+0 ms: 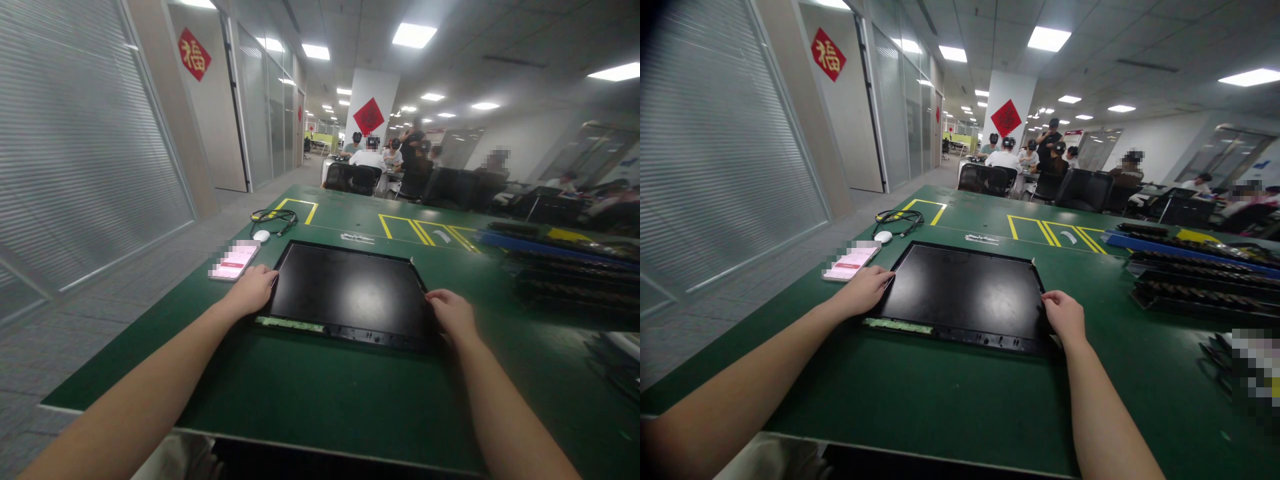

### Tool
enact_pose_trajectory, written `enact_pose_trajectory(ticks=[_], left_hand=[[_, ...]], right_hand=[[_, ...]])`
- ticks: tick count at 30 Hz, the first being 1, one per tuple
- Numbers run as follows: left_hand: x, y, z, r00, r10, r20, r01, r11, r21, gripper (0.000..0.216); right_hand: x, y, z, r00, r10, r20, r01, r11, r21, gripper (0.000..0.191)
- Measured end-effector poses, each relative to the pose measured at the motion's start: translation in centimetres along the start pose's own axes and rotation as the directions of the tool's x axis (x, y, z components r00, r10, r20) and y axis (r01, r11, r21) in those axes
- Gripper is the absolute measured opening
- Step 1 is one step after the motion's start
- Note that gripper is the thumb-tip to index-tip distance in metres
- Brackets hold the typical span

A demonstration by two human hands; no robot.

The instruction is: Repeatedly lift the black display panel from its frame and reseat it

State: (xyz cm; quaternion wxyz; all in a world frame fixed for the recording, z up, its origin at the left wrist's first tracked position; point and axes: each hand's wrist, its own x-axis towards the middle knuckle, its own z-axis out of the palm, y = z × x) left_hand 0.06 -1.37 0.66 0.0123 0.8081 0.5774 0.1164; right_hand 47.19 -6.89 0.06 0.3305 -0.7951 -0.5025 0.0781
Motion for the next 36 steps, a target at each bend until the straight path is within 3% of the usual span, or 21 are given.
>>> enact_pose_trajectory(ticks=[22,29,34,36], left_hand=[[0.8,0.7,-0.2,0.999,-0.022,0.038,0.024,0.998,-0.050,0.044],[-0.6,0.3,-0.6,0.999,0.016,0.038,-0.010,0.989,-0.149,0.048],[-2.4,0.0,-2.1,0.989,0.081,0.127,-0.044,0.963,-0.266,0.083],[-2.7,-0.1,-2.8,0.977,0.117,0.177,-0.065,0.959,-0.276,0.081]], right_hand=[[0.0,0.5,0.7,0.999,-0.028,0.022,0.030,0.997,-0.068,0.027],[0.1,0.5,0.8,0.999,0.012,0.044,-0.010,0.999,-0.035,0.027],[0.3,1.1,1.3,0.999,0.003,0.041,-0.003,1.000,0.000,0.027],[0.3,1.2,1.4,0.999,0.006,0.046,-0.007,1.000,0.016,0.027]])
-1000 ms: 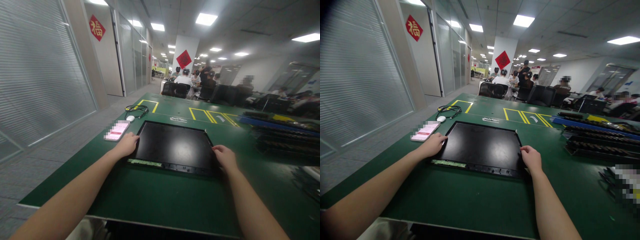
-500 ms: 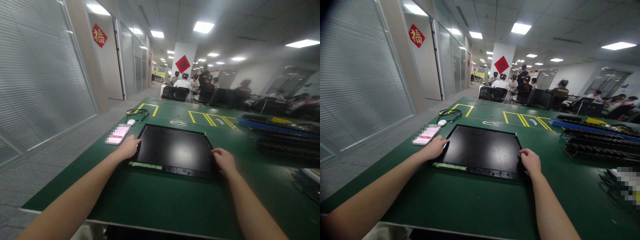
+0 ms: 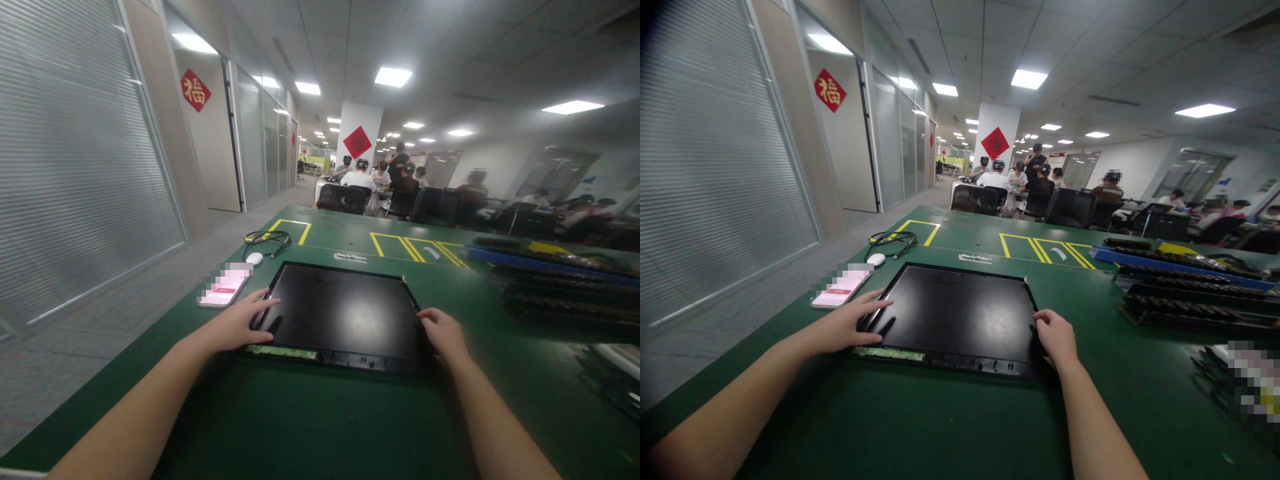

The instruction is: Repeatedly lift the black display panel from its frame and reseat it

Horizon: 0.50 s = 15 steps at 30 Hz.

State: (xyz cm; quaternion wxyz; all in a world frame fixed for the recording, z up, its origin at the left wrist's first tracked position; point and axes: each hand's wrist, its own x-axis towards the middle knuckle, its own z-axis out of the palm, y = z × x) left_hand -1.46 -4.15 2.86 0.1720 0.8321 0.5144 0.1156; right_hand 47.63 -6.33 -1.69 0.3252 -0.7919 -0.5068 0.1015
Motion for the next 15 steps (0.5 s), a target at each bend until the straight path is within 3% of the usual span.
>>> enact_pose_trajectory(ticks=[4,15], left_hand=[[-0.2,0.0,-0.9,0.997,0.065,0.048,-0.064,0.998,-0.017,0.067],[-0.5,1.4,-1.3,0.995,0.091,0.047,-0.094,0.994,0.055,0.050]], right_hand=[[-0.1,0.0,0.1,1.000,0.000,-0.003,0.000,1.000,0.023,0.026],[-0.2,-0.5,0.2,1.000,0.019,-0.012,-0.019,1.000,0.001,0.025]])
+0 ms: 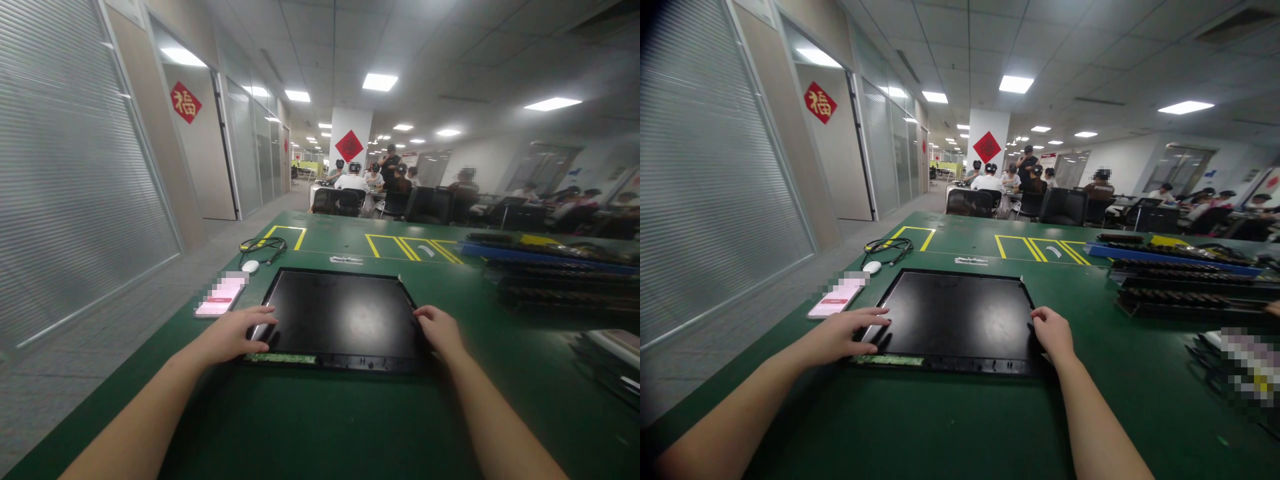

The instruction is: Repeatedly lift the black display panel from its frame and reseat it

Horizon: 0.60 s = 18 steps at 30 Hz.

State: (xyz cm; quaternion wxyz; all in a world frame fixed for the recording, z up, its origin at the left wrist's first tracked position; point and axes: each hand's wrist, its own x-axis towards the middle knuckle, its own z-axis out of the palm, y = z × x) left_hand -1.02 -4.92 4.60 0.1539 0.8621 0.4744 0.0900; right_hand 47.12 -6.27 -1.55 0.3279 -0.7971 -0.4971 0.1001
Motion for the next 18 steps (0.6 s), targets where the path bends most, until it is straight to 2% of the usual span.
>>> enact_pose_trajectory(ticks=[11,15,18], left_hand=[[0.0,-0.1,0.1,0.999,0.032,0.019,-0.033,0.997,0.065,0.044],[0.1,-0.8,0.6,0.998,-0.019,-0.064,0.021,0.999,0.026,0.057],[0.5,-1.6,1.2,0.988,-0.031,-0.149,0.028,0.999,-0.024,0.053]], right_hand=[[0.1,0.2,0.1,1.000,-0.020,-0.018,0.019,1.000,-0.008,0.026],[0.1,0.3,0.2,0.999,-0.034,-0.038,0.034,0.999,0.015,0.026],[0.2,0.4,0.0,0.998,-0.034,-0.057,0.037,0.997,0.065,0.025]])
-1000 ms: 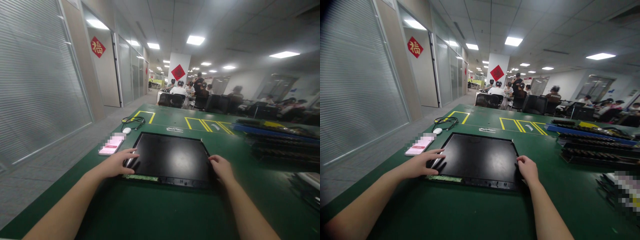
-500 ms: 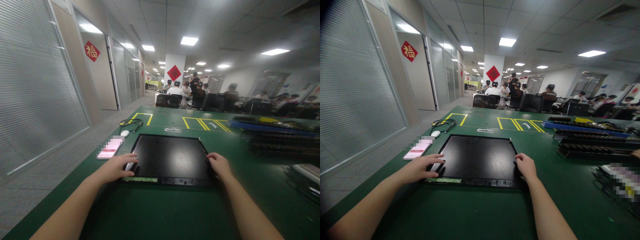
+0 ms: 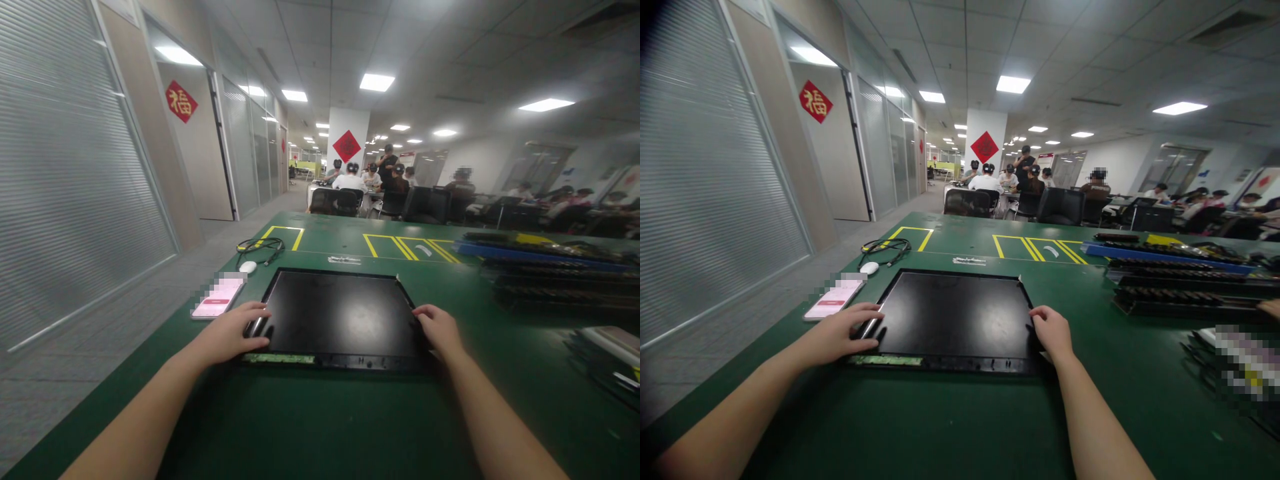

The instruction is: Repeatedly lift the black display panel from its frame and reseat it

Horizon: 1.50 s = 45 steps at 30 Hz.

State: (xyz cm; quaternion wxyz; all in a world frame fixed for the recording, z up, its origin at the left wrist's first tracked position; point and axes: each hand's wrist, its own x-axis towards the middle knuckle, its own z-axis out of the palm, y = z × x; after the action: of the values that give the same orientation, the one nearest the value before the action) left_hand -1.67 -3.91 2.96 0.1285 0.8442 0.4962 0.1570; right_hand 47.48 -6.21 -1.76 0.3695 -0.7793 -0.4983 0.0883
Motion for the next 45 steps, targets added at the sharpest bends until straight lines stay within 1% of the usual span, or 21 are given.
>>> enact_pose_trajectory(ticks=[3,6,8,11,15,18,23,26,28,30,32,34,38,42,43,45], left_hand=[[0.5,-0.7,0.6,0.997,-0.011,-0.075,0.009,1.000,-0.027,0.051],[0.8,-1.1,0.9,0.992,-0.063,-0.114,0.064,0.998,0.002,0.053],[0.9,-1.2,1.0,0.986,-0.112,-0.126,0.116,0.993,0.030,0.053],[0.9,-1.0,1.1,0.981,-0.166,-0.100,0.171,0.984,0.049,0.052],[1.0,-0.5,1.3,0.971,-0.208,-0.118,0.215,0.975,0.050,0.048],[1.0,0.0,1.4,0.962,-0.237,-0.138,0.240,0.971,0.000,0.046],[0.8,0.4,1.5,0.940,-0.309,-0.143,0.298,0.950,-0.094,0.050],[0.8,0.3,1.4,0.929,-0.331,-0.168,0.289,0.929,-0.231,0.051],[0.9,0.4,1.3,0.915,-0.365,-0.169,0.266,0.864,-0.427,0.052],[1.1,0.7,1.2,0.894,-0.427,-0.135,0.246,0.722,-0.647,0.052],[1.1,1.2,1.1,0.867,-0.491,-0.085,0.241,0.563,-0.790,0.051],[1.2,1.6,0.9,0.830,-0.556,-0.050,0.258,0.461,-0.849,0.047],[1.3,2.1,0.6,0.756,-0.654,-0.015,0.290,0.356,-0.888,0.038],[1.4,2.6,0.3,0.716,-0.698,-0.019,0.270,0.303,-0.914,0.027],[1.5,2.7,0.3,0.706,-0.708,-0.004,0.266,0.271,-0.925,0.026],[1.5,3.0,0.3,0.692,-0.719,0.060,0.266,0.177,-0.948,0.027]], right_hand=[[0.1,0.2,-0.4,1.000,0.027,-0.003,-0.027,0.997,0.072,0.026],[0.4,0.7,-0.6,0.997,0.075,-0.022,-0.073,0.992,0.103,0.028],[0.6,1.1,-0.6,0.993,0.111,-0.038,-0.108,0.991,0.076,0.029],[0.9,1.7,-0.2,0.989,0.146,-0.009,-0.145,0.989,0.032,0.033],[0.9,1.7,0.2,0.994,0.107,0.025,-0.107,0.994,-0.011,0.036],[0.7,1.2,0.2,0.997,0.071,0.024,-0.071,0.997,-0.031,0.035],[0.3,0.8,0.3,0.992,0.114,0.061,-0.115,0.993,0.008,0.037],[0.2,0.7,0.3,0.996,0.079,0.036,-0.078,0.997,-0.022,0.034],[0.2,0.7,0.3,0.996,0.076,0.038,-0.075,0.997,-0.035,0.032],[0.2,0.6,0.3,0.993,0.095,0.062,-0.094,0.995,-0.027,0.032],[0.2,0.6,0.2,0.991,0.109,0.081,-0.108,0.994,-0.014,0.034],[0.2,0.7,0.2,0.991,0.109,0.083,-0.109,0.994,-0.010,0.036],[0.4,1.0,0.2,0.995,0.080,0.064,-0.078,0.996,-0.031,0.035],[0.7,1.3,0.3,0.992,0.085,0.088,-0.082,0.996,-0.038,0.035],[0.7,1.3,0.3,0.992,0.088,0.094,-0.084,0.995,-0.047,0.035],[0.8,1.4,0.3,0.993,0.075,0.090,-0.069,0.995,-0.072,0.034]])
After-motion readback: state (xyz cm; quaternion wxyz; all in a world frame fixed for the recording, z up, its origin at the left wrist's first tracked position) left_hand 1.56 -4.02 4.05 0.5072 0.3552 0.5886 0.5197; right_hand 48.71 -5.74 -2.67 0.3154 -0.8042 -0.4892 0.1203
